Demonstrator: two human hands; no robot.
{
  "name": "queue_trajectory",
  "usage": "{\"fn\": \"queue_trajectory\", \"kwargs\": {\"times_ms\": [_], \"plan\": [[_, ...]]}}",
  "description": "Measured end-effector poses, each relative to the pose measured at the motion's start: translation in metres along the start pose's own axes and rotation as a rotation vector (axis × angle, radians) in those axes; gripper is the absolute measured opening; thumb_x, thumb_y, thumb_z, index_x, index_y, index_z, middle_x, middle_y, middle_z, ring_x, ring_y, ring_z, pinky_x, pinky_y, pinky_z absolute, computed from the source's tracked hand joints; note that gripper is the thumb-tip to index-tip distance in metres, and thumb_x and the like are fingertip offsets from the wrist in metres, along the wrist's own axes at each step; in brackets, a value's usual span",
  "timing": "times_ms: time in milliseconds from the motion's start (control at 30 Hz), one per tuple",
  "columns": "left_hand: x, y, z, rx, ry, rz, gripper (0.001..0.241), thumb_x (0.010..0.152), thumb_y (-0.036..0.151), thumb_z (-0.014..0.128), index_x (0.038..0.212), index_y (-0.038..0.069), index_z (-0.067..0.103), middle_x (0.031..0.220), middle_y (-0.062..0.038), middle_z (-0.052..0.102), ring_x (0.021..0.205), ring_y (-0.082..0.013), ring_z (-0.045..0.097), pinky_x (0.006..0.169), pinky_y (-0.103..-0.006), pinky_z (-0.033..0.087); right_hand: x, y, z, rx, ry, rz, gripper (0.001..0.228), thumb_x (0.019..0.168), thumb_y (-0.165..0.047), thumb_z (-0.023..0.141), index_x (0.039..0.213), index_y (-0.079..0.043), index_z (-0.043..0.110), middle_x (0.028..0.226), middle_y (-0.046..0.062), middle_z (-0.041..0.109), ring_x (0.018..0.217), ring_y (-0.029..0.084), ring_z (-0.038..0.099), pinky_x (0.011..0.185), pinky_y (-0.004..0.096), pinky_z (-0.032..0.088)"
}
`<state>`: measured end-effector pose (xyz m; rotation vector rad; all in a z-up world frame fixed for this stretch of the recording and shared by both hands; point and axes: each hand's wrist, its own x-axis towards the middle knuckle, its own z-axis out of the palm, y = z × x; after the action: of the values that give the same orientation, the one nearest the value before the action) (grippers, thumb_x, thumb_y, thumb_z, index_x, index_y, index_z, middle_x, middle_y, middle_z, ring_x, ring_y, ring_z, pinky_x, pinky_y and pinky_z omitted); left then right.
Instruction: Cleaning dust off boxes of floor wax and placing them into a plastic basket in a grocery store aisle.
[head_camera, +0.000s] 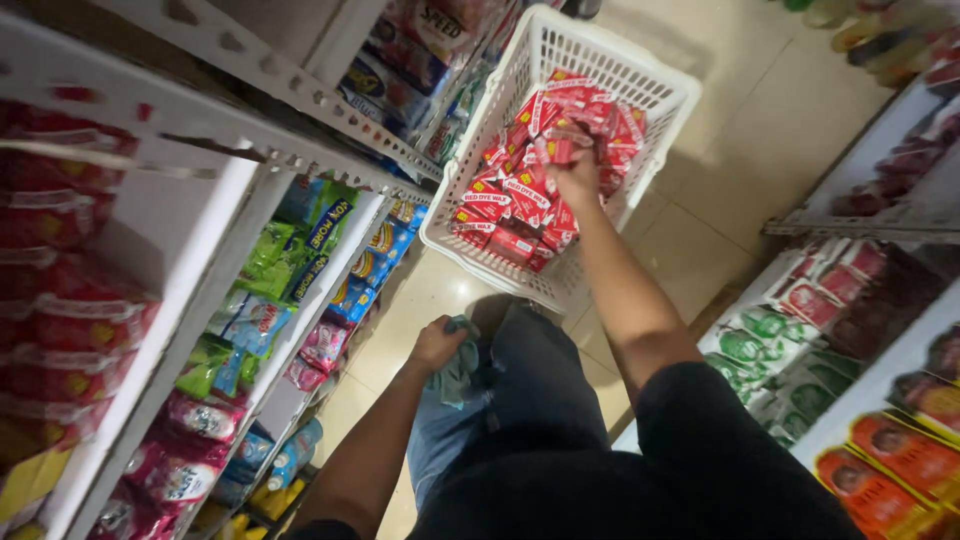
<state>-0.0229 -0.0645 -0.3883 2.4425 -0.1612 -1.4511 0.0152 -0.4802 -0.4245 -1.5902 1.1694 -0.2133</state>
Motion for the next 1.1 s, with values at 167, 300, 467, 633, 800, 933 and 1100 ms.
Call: {"fn": "queue_trajectory", "kwargs": {"times_ms": [167, 300, 467, 633, 800, 933, 1100], "plan": [[-0.061, 0.027, -0.039, -0.179, 0.034, 0.057, 0.057, 0.081, 0.055, 0.069, 0.126, 0.019, 0.07, 0.123, -0.019, 0.072, 0.124, -0.0381, 0.063, 0.106, -0.0495, 0.052, -0.143, -0.096, -0.05, 0.685, -0.249, 0.076, 0.059, 0.081, -0.022, 0.081, 0.135, -0.018, 0.056, 0.13, 0.013, 0.059, 0.12, 0.033, 0.058, 0.095, 0.052, 0.054], [-0.121, 0.042, -0.075, -0.526, 0.127, 0.122, 0.049, 0.086, 0.04, 0.07, 0.124, 0.01, 0.072, 0.122, -0.026, 0.07, 0.123, -0.0393, 0.063, 0.104, -0.0507, 0.05, -0.236, -0.172, -0.078, 1.043, -0.455, 0.306, 0.044, 0.089, -0.03, 0.078, 0.127, -0.019, 0.059, 0.123, 0.017, 0.068, 0.114, 0.04, 0.069, 0.096, 0.071, 0.052], [-0.186, 0.029, -0.101, -1.206, 0.178, 0.156, 0.043, 0.086, 0.031, 0.076, 0.12, 0.005, 0.07, 0.119, -0.022, 0.07, 0.115, -0.0356, 0.065, 0.103, -0.0513, 0.05, -0.338, -0.262, -0.084, 1.03, -0.689, 0.242, 0.066, 0.09, -0.066, 0.057, 0.131, -0.014, 0.057, 0.117, 0.018, 0.07, 0.102, 0.037, 0.072, 0.083, 0.063, 0.06], [-0.296, 0.008, -0.138, -1.898, 0.057, 0.251, 0.048, 0.088, 0.032, 0.078, 0.126, 0.005, 0.065, 0.127, -0.019, 0.069, 0.115, -0.0358, 0.068, 0.102, -0.0539, 0.055, -0.408, -0.302, -0.047, 0.991, -0.9, 0.151, 0.06, 0.094, -0.059, 0.054, 0.12, -0.006, 0.061, 0.101, 0.021, 0.074, 0.079, 0.041, 0.076, 0.067, 0.061, 0.066], [-0.39, -0.017, -0.176, -1.748, 0.272, 0.472, 0.052, 0.089, 0.021, 0.079, 0.135, 0.007, 0.061, 0.125, -0.02, 0.07, 0.112, -0.0327, 0.07, 0.097, -0.055, 0.059, -0.498, -0.318, -0.022, 0.976, -1.008, 0.177, 0.056, 0.087, -0.038, 0.054, 0.127, 0.001, 0.059, 0.109, 0.023, 0.072, 0.091, 0.042, 0.074, 0.079, 0.06, 0.063], [-0.463, 0.002, -0.218, -0.9, 0.936, 0.91, 0.049, 0.089, 0.024, 0.083, 0.135, 0.018, 0.063, 0.117, -0.011, 0.068, 0.108, -0.0179, 0.061, 0.094, -0.0384, 0.055, -0.502, -0.286, 0.023, 0.979, -1.102, 0.155, 0.056, 0.086, -0.033, 0.055, 0.131, 0.0, 0.059, 0.116, 0.021, 0.07, 0.102, 0.04, 0.071, 0.092, 0.057, 0.061], [-0.444, 0.007, -0.218, 0.339, 1.385, 0.863, 0.06, 0.08, 0.033, 0.083, 0.136, 0.025, 0.063, 0.137, -0.004, 0.06, 0.119, -0.0323, 0.057, 0.095, -0.0447, 0.058, -0.513, -0.298, 0.038, 0.944, -1.118, 0.18, 0.05, 0.098, -0.044, 0.056, 0.132, -0.009, 0.063, 0.129, 0.019, 0.069, 0.114, 0.036, 0.069, 0.104, 0.05, 0.054]]}}
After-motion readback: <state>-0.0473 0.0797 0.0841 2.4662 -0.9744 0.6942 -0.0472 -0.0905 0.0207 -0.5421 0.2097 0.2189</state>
